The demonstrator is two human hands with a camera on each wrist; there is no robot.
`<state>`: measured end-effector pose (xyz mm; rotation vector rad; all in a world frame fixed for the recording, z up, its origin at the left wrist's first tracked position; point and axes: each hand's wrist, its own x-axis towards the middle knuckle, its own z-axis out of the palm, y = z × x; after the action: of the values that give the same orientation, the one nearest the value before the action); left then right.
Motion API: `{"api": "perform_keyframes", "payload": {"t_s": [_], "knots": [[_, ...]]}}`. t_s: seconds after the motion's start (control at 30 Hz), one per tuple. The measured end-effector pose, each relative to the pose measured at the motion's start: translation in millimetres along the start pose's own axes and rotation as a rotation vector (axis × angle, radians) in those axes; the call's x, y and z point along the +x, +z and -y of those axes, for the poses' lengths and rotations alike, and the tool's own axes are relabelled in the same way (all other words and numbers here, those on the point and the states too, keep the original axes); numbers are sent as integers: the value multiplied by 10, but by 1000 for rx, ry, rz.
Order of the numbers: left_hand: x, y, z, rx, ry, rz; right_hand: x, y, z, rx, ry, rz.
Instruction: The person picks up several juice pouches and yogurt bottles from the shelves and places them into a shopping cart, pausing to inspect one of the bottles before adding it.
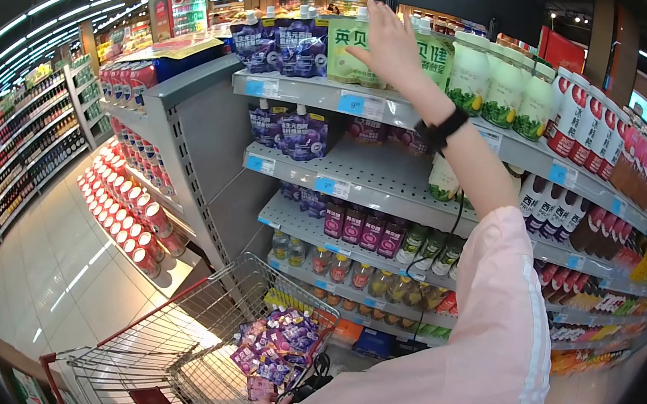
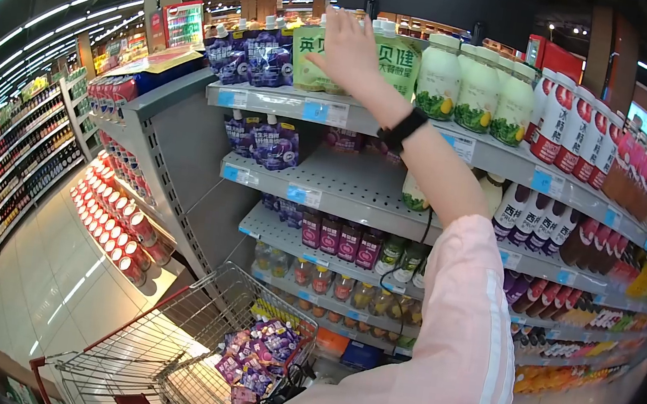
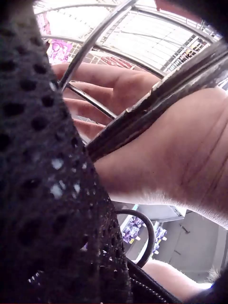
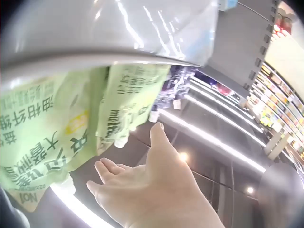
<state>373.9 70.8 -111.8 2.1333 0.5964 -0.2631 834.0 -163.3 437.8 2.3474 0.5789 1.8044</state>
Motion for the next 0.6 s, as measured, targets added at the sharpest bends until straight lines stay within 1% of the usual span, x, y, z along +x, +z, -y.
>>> {"api": "perform_keyframes", "payload": {"t_s": [0.13,0.23,0.33,0.37,0.43,0.53,0.6], "knots": [[7,-12,25,31,11,13,288,49,-116,-324,61,180],[-53,-86,-76,22,40,28,473,-113,-81,-195,169,662],[-105,-171,-190,55,36,50,453,-154,-70,-90,204,640],[-35,-93,-37,49,44,62,431,-135,-56,-103,198,579],[-62,-120,-87,44,46,49,366,-78,-17,-132,184,458],[-49,-99,-82,50,58,37,293,-112,50,-73,208,408],[-19,-70,-37,46,70,34,224,-104,46,-9,188,311]]}}
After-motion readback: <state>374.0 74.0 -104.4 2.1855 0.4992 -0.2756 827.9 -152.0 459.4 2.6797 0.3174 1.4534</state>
